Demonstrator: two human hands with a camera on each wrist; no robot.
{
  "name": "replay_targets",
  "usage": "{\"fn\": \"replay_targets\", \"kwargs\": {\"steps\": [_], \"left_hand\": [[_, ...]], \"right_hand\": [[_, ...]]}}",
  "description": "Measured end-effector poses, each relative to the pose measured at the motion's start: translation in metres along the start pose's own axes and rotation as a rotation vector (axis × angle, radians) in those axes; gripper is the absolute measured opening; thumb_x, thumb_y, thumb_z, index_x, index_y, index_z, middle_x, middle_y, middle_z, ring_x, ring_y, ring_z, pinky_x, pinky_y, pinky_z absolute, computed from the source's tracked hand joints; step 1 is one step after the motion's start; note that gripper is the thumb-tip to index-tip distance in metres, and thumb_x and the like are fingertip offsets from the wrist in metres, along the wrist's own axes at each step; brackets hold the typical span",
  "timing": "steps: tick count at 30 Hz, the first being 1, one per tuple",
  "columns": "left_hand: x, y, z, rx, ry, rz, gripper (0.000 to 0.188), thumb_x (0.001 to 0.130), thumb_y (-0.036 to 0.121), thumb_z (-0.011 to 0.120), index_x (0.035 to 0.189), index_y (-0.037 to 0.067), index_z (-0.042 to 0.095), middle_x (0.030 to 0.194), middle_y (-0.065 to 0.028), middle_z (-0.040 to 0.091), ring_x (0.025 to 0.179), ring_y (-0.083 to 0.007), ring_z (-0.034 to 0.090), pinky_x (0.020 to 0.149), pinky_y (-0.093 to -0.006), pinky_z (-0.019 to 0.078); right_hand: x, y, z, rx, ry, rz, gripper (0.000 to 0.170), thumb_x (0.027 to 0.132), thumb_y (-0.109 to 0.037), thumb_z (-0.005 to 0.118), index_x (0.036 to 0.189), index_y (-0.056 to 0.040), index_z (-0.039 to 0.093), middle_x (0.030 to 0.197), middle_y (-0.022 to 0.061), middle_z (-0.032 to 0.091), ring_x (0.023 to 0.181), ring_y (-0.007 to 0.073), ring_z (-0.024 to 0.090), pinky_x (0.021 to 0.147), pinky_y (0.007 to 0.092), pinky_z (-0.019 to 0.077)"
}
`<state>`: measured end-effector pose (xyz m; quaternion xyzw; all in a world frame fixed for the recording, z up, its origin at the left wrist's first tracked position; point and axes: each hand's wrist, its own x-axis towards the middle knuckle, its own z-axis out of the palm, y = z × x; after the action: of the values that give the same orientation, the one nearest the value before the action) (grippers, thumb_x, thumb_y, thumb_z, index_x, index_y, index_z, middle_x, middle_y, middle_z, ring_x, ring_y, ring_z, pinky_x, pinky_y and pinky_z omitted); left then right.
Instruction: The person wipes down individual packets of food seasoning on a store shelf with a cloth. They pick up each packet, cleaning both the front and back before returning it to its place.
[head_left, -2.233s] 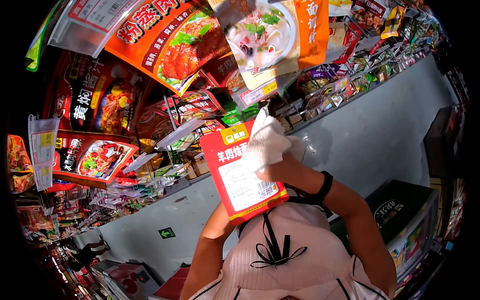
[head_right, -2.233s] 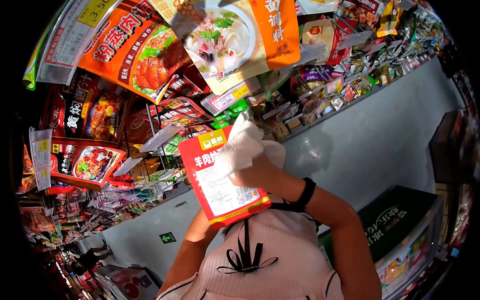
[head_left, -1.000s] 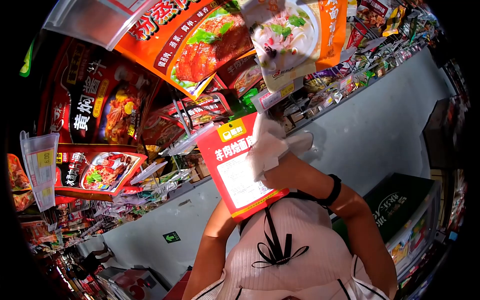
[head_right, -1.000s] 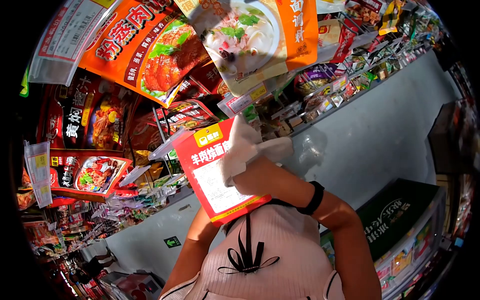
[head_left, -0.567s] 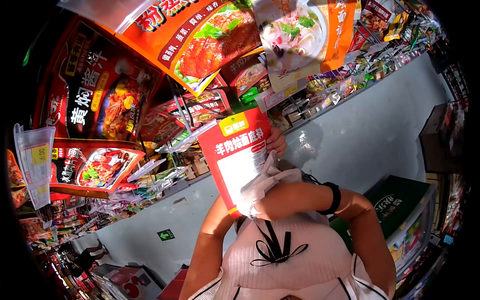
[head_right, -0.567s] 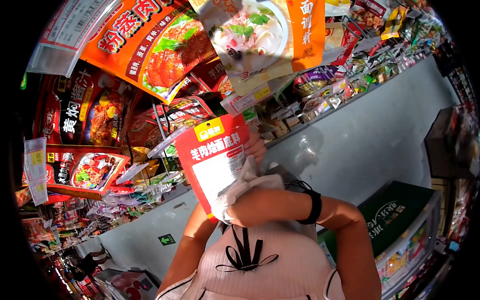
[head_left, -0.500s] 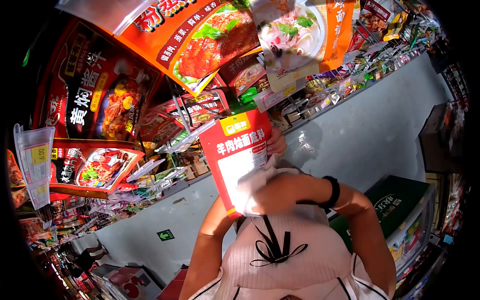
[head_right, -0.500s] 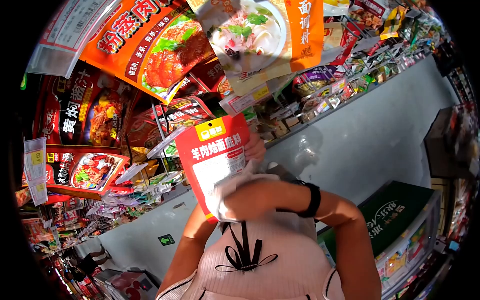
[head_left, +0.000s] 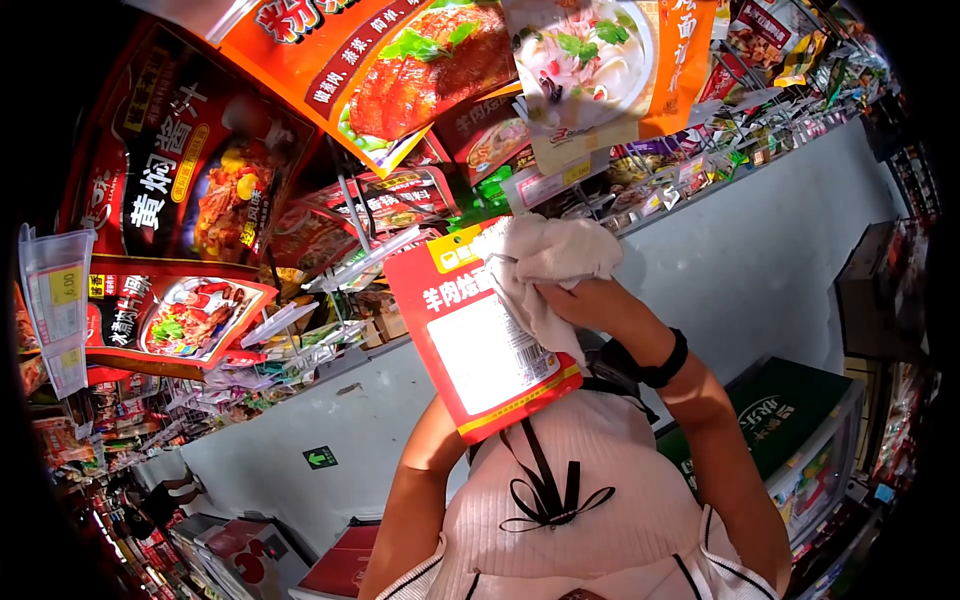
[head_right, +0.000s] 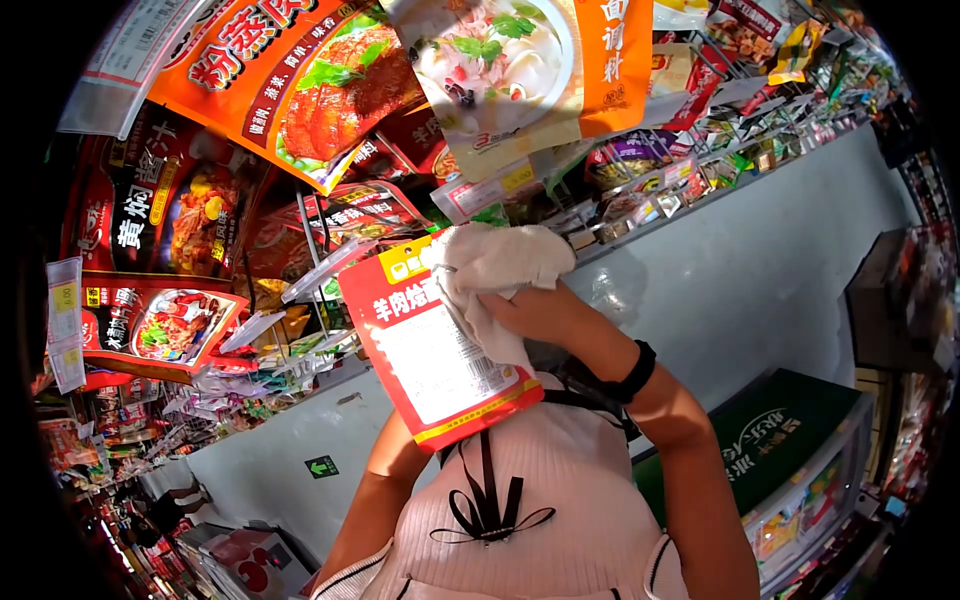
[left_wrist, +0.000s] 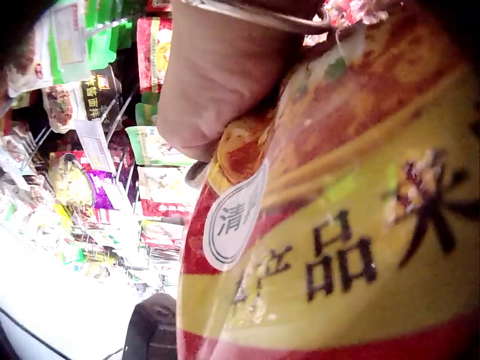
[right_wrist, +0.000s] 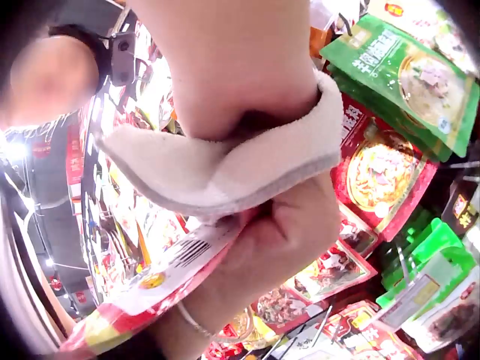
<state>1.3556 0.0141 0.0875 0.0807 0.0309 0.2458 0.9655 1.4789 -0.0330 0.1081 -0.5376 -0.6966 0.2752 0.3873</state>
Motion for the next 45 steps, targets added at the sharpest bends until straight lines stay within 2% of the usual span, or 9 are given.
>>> {"fn": "replay_targets", "kwargs": {"steps": [4,10,16,20,27,32,35,37,45], "left_hand": [[0.005,-0.003,-0.008,-0.056,-0.107,-0.018,0.018,0.083,0.022,0.049,0.079,0.005,0.047,0.074,-0.0048,0.046,0.065,-0.0132,0.043,0.058,-0.0243,0.0379],[0.018,-0.006,-0.022,-0.131,-0.305,-0.077,0.016,0.083,0.021,0.049,0.082,0.005,0.048,0.076,-0.0049,0.047,0.067,-0.0131,0.044,0.06,-0.0243,0.0384],[0.036,-0.004,-0.04,-0.203,-0.558,-0.154,0.015,0.083,0.019,0.048,0.086,0.005,0.05,0.079,-0.005,0.049,0.069,-0.0129,0.045,0.063,-0.0243,0.0388],[0.043,-0.004,-0.042,-0.205,-0.604,-0.184,0.014,0.083,0.018,0.048,0.087,0.005,0.05,0.081,-0.0052,0.05,0.071,-0.0128,0.045,0.064,-0.0244,0.0391],[0.031,-0.018,-0.018,-0.024,-0.183,-0.121,0.015,0.083,0.018,0.048,0.09,0.005,0.05,0.084,-0.0059,0.05,0.073,-0.0132,0.046,0.066,-0.0247,0.0394],[0.003,-0.023,0.006,0.33,0.219,-0.048,0.016,0.083,0.018,0.048,0.091,0.004,0.05,0.085,-0.0064,0.05,0.075,-0.0135,0.046,0.067,-0.025,0.0396],[-0.042,-0.024,0.02,0.618,0.408,-0.054,0.016,0.084,0.018,0.048,0.092,0.004,0.05,0.087,-0.0067,0.051,0.076,-0.0136,0.047,0.067,-0.0252,0.0397],[-0.071,-0.024,0.027,0.743,0.512,-0.073,0.017,0.084,0.018,0.049,0.093,0.004,0.05,0.087,-0.0069,0.051,0.077,-0.0137,0.047,0.068,-0.0253,0.0398],[-0.115,-0.028,0.044,0.919,0.704,-0.139,0.018,0.084,0.018,0.049,0.096,0.004,0.05,0.091,-0.0077,0.052,0.08,-0.0142,0.048,0.069,-0.0257,0.0401]], "right_hand": [[-0.008,0.014,0.007,-0.156,0.06,-0.198,0.029,0.075,-0.015,0.057,0.104,-0.0147,0.059,0.104,0.009,0.056,0.098,0.0286,0.052,0.085,0.0366,0.0398],[-0.023,-0.007,-0.01,-0.165,0.059,-0.182,0.028,0.074,-0.017,0.058,0.102,-0.0169,0.059,0.101,0.0092,0.056,0.098,0.0282,0.051,0.086,0.0387,0.0381],[-0.033,-0.039,-0.023,-0.105,-0.614,-0.24,0.028,0.075,-0.023,0.055,0.102,-0.0163,0.058,0.107,0.0105,0.055,0.104,0.0264,0.048,0.092,0.0384,0.0346],[-0.052,-0.035,0.027,0.031,-0.393,-0.458,0.028,0.075,-0.024,0.055,0.101,-0.0141,0.058,0.106,0.0119,0.055,0.103,0.0284,0.049,0.092,0.0409,0.0338],[-0.012,-0.036,0.022,-0.077,-0.198,-0.376,0.033,0.075,-0.028,0.053,0.105,-0.0146,0.056,0.11,0.011,0.053,0.103,0.0281,0.049,0.088,0.0422,0.0364],[0.003,0.008,0.008,0.031,0.056,-0.009,0.035,0.078,-0.035,0.052,0.106,-0.0154,0.057,0.1,0.008,0.058,0.092,0.0275,0.055,0.08,0.0392,0.0419],[-0.016,0.044,-0.002,-0.188,0.071,0.255,0.038,0.078,-0.041,0.054,0.103,-0.0128,0.059,0.098,0.0091,0.059,0.092,0.0261,0.056,0.081,0.0331,0.0422],[-0.022,0.044,-0.016,0.024,-0.017,0.501,0.04,0.08,-0.04,0.053,0.103,-0.0079,0.059,0.1,0.0104,0.059,0.094,0.0245,0.055,0.082,0.0301,0.0413],[-0.026,0.036,-0.016,0.302,0.145,0.518,0.032,0.084,-0.025,0.054,0.106,-0.0015,0.055,0.1,0.0087,0.058,0.092,0.0162,0.053,0.08,0.026,0.0405]]}}
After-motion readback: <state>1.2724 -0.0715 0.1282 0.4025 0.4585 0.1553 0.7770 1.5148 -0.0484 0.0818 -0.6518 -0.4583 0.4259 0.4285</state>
